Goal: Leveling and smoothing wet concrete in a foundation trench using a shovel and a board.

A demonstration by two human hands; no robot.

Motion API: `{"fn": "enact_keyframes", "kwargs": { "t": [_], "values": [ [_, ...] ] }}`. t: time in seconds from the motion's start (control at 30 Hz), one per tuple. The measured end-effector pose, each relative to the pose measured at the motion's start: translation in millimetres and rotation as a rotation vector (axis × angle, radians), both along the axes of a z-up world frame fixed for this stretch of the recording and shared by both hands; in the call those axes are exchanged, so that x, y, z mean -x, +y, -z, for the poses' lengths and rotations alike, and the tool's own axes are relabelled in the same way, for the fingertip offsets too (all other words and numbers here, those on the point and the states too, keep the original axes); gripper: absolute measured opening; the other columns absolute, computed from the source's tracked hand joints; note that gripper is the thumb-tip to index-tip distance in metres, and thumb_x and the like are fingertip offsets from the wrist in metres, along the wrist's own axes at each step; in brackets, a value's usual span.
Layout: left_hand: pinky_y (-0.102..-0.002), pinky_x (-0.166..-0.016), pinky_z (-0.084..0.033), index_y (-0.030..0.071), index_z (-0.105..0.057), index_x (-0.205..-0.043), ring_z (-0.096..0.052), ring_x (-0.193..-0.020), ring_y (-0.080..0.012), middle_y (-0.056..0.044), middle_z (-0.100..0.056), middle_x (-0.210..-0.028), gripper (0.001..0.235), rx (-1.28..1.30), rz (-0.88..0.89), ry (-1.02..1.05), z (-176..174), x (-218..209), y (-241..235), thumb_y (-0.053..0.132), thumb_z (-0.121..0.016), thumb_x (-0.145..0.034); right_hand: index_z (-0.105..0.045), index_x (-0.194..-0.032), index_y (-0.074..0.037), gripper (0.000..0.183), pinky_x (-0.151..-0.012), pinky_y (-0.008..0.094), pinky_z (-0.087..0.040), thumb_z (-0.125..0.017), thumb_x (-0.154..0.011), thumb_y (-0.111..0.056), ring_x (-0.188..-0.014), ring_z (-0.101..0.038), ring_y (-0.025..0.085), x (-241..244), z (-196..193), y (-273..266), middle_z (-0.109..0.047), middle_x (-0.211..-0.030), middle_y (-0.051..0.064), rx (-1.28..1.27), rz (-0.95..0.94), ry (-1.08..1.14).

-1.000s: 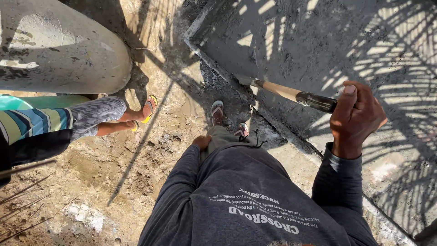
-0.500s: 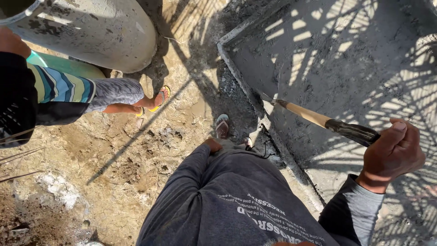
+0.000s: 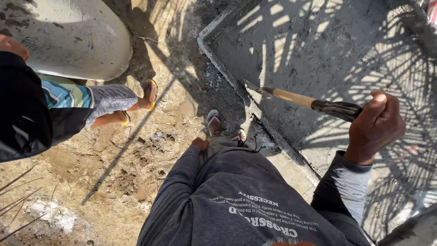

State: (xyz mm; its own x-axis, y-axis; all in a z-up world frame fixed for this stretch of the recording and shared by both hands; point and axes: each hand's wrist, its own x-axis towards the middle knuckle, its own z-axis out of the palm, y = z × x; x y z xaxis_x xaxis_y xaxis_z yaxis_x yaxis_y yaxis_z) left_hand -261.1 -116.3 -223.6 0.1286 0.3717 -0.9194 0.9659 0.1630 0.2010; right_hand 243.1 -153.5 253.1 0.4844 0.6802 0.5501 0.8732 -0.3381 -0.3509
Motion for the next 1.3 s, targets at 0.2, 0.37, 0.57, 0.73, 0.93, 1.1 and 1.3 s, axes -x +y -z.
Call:
{"fn": "enact_keyframes", "kwargs": {
  "t": [0.2,0.37,0.57,0.73,0.93,1.1,1.3],
  "values": [
    [-0.048,-0.110,-0.049,-0.004,-0.076,-0.113,-0.065,-0.121,-0.0418,-0.027,-0.067,-0.130,0.065,-0.092,0.221,-0.131,7,-8,13,0.049,-0.044,-0.092,-0.079,-0.107,-0.002,0.048,-0.049,0.027,-0.033,-0.046,-0.124,-0.032,-0.058,-0.053,0.009,20,-10,-19,-0.059,-0.067,0.001,-0.043,0.051,0.130],
    [-0.049,-0.107,-0.051,0.001,-0.077,-0.113,-0.066,-0.117,-0.0422,-0.028,-0.068,-0.129,0.060,-0.112,0.381,-0.165,7,-12,20,0.047,-0.043,-0.096,-0.077,-0.106,-0.002,0.045,-0.055,0.030,-0.037,-0.047,-0.122,-0.030,-0.059,-0.055,0.011,27,-15,-47,-0.058,-0.067,0.003,-0.037,0.104,0.239],
    [-0.049,-0.103,-0.053,0.000,-0.077,-0.112,-0.068,-0.112,-0.0394,-0.024,-0.070,-0.128,0.054,-0.065,0.346,-0.114,6,-22,23,0.044,-0.048,-0.099,-0.077,-0.109,-0.001,0.058,-0.066,0.032,-0.050,-0.035,-0.125,-0.039,-0.072,-0.068,0.016,26,-17,-81,-0.066,-0.071,0.005,0.034,0.141,0.209],
    [-0.046,-0.100,-0.056,0.005,-0.074,-0.119,-0.070,-0.111,-0.0367,-0.020,-0.070,-0.127,0.044,-0.020,0.284,-0.061,-1,-32,18,0.041,-0.056,-0.101,-0.077,-0.110,-0.001,0.071,-0.065,0.031,-0.049,-0.029,-0.128,-0.050,-0.067,-0.067,0.017,42,-45,-93,-0.066,-0.073,0.006,0.187,0.109,0.317],
    [-0.046,-0.098,-0.057,0.012,-0.074,-0.121,-0.069,-0.112,-0.0361,-0.018,-0.068,-0.128,0.034,-0.074,0.543,-0.104,5,-33,7,0.031,-0.051,-0.103,-0.075,-0.104,-0.003,0.070,-0.065,0.030,-0.047,-0.036,-0.127,-0.057,-0.069,-0.064,0.014,41,-42,-110,-0.063,-0.071,0.003,0.270,0.074,0.511],
    [-0.050,-0.094,-0.057,0.012,-0.073,-0.119,-0.068,-0.107,-0.0382,-0.020,-0.069,-0.122,0.035,-0.190,0.736,-0.194,9,-31,1,0.029,-0.048,-0.101,-0.079,-0.110,-0.003,0.064,-0.064,0.031,-0.040,-0.045,-0.127,-0.054,-0.065,-0.054,0.012,39,-26,-121,-0.054,-0.063,0.004,0.222,0.117,0.426],
    [-0.052,-0.087,-0.057,-0.005,-0.075,-0.099,-0.071,-0.087,-0.0378,-0.025,-0.075,-0.100,0.059,0.014,0.240,-0.050,-8,-38,0,0.043,-0.043,-0.106,-0.076,-0.113,-0.002,0.058,-0.060,0.027,-0.038,-0.048,-0.122,-0.051,-0.063,-0.051,0.008,50,-28,-119,-0.052,-0.066,-0.001,0.161,0.111,0.531]
  ]
}}
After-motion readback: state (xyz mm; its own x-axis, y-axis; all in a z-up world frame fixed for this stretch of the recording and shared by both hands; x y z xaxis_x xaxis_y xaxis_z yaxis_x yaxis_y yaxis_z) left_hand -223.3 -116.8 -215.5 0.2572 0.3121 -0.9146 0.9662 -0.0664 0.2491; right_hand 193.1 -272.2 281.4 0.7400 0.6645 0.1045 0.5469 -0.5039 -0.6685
